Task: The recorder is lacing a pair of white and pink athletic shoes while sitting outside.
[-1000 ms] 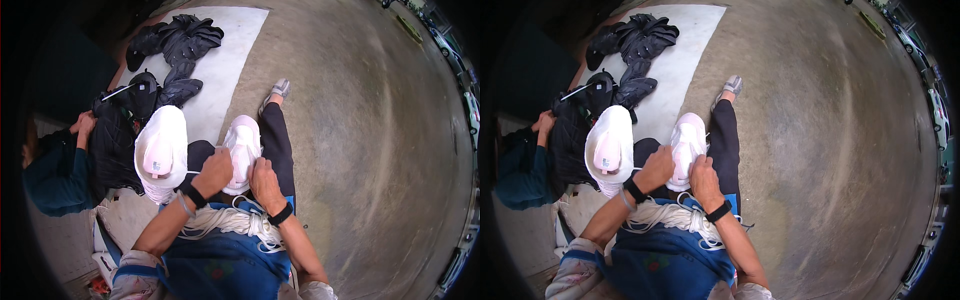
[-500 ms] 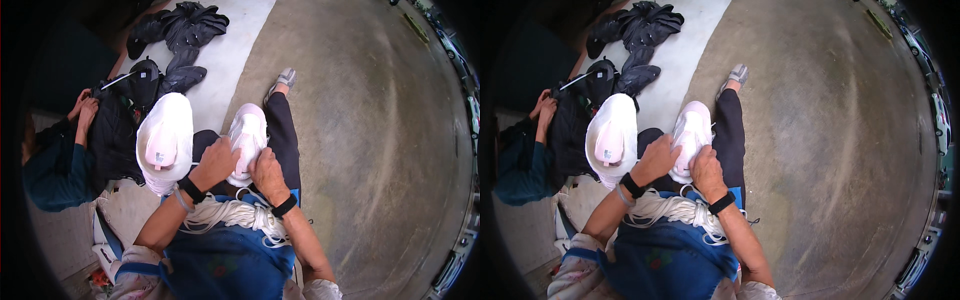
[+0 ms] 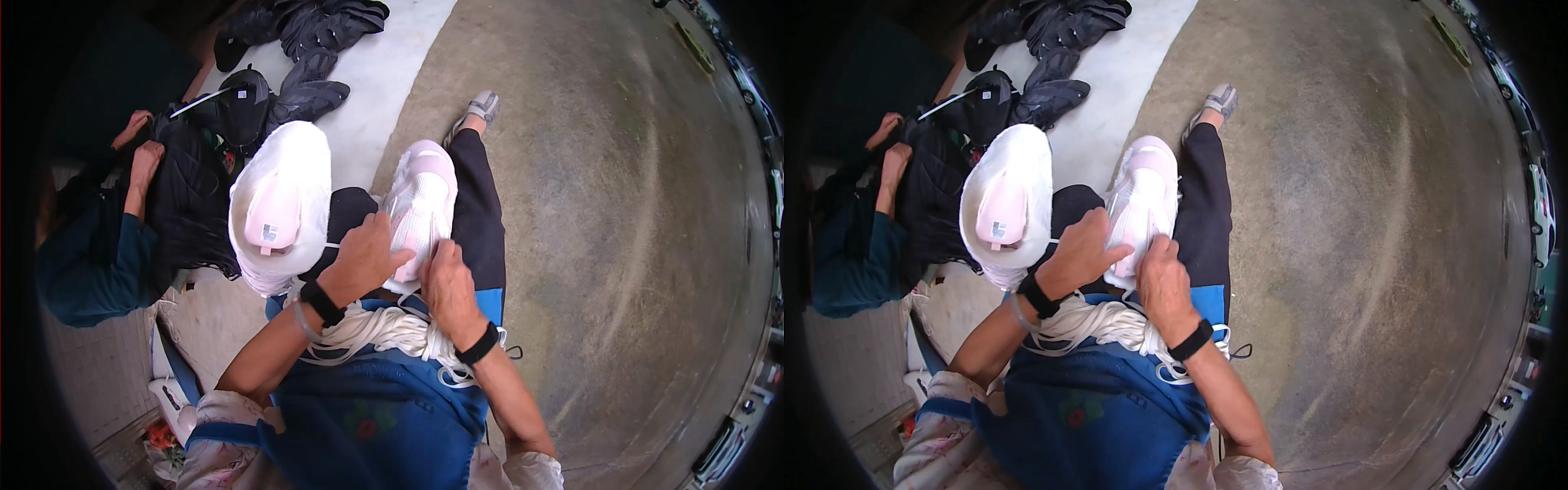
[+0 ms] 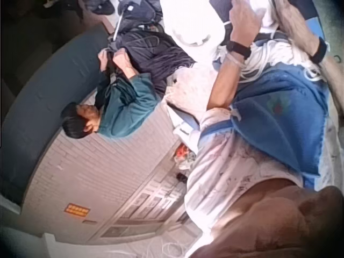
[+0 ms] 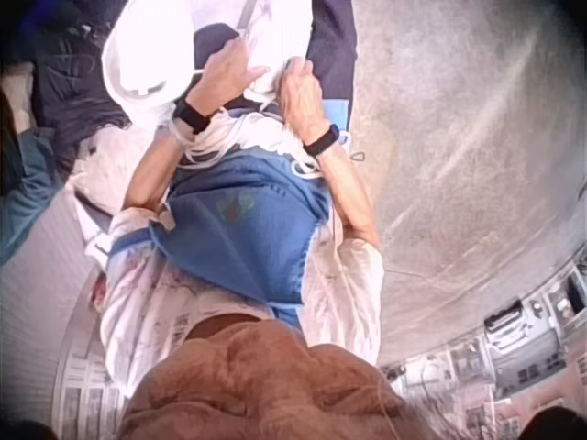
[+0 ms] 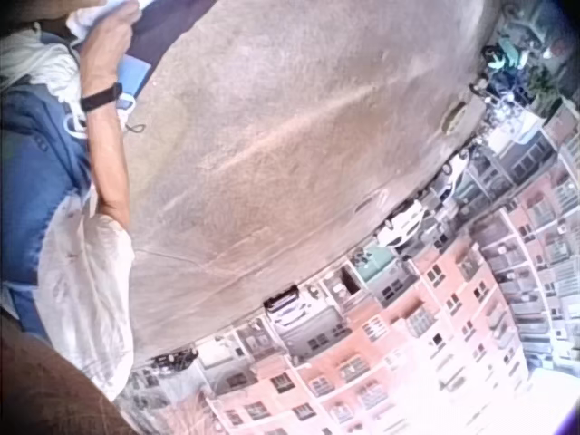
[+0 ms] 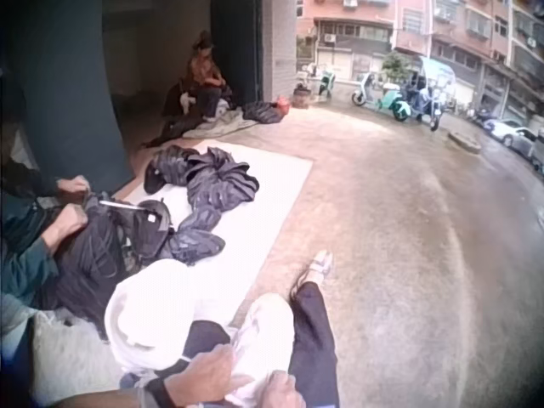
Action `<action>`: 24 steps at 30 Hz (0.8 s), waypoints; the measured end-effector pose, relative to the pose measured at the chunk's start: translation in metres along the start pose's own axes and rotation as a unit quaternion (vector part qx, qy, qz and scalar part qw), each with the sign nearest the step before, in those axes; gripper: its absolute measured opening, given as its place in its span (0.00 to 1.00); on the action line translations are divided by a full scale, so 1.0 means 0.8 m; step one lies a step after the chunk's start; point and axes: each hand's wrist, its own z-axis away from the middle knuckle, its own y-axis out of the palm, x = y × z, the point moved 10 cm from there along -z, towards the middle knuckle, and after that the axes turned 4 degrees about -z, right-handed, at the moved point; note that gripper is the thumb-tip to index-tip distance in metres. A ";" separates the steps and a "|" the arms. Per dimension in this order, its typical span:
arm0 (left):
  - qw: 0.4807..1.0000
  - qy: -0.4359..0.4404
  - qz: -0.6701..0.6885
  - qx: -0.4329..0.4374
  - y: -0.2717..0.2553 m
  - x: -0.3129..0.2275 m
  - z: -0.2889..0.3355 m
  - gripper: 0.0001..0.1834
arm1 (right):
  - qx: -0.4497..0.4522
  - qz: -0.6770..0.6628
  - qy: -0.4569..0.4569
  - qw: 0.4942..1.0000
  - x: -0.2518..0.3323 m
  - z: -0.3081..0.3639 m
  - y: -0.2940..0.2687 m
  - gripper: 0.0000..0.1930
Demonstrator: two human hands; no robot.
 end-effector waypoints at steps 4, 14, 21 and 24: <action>0.999 0.004 -0.032 0.017 0.018 -0.007 -0.009 0.29 | -0.002 0.004 0.016 1.000 -0.019 -0.023 -0.003 0.13; 0.999 -0.011 0.005 0.043 0.015 0.004 -0.019 0.27 | 0.003 -0.057 0.048 0.997 -0.029 -0.025 -0.002 0.15; 0.998 0.012 0.026 0.058 0.014 0.003 -0.027 0.26 | 0.003 -0.048 0.026 0.998 -0.033 -0.031 -0.007 0.16; 1.000 0.023 -0.005 0.018 0.005 0.008 -0.014 0.25 | -0.075 -0.037 -0.052 0.995 -0.012 -0.016 -0.050 0.13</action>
